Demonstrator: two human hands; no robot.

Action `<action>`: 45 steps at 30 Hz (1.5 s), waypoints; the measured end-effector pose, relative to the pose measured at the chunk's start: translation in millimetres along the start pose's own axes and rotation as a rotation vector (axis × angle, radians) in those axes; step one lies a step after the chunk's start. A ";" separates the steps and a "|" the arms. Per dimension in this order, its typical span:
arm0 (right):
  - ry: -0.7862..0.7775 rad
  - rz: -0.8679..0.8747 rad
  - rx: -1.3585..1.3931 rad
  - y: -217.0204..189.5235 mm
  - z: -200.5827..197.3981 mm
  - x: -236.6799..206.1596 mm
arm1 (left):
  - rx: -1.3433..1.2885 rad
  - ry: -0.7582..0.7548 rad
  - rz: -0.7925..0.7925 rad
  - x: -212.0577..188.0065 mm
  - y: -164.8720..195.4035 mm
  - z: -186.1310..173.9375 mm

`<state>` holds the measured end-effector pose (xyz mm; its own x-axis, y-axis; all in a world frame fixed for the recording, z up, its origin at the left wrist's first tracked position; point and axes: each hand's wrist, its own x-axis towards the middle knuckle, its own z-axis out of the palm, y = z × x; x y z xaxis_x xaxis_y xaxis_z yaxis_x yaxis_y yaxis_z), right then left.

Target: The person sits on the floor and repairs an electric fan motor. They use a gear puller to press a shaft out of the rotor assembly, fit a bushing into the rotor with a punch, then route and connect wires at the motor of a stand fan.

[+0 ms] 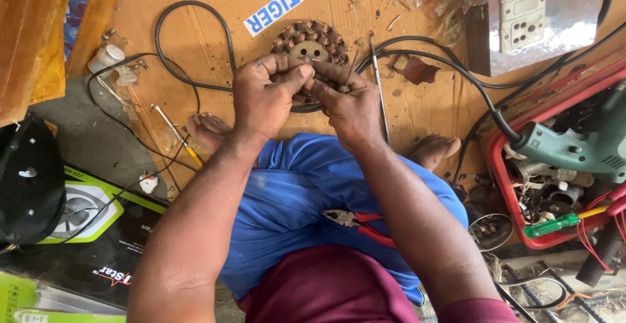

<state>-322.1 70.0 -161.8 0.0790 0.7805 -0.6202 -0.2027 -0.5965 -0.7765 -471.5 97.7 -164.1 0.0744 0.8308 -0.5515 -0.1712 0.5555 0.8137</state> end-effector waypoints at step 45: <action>-0.003 -0.084 0.021 -3.9 13.3 3.1 | 0.392 0.024 0.208 -0.2 3.3 14.3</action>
<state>-334.1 77.2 -159.2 0.0933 0.8280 -0.5530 -0.2157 -0.5254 -0.8231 -458.1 99.8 -158.7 0.0541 0.9280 -0.3687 0.2056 0.3510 0.9135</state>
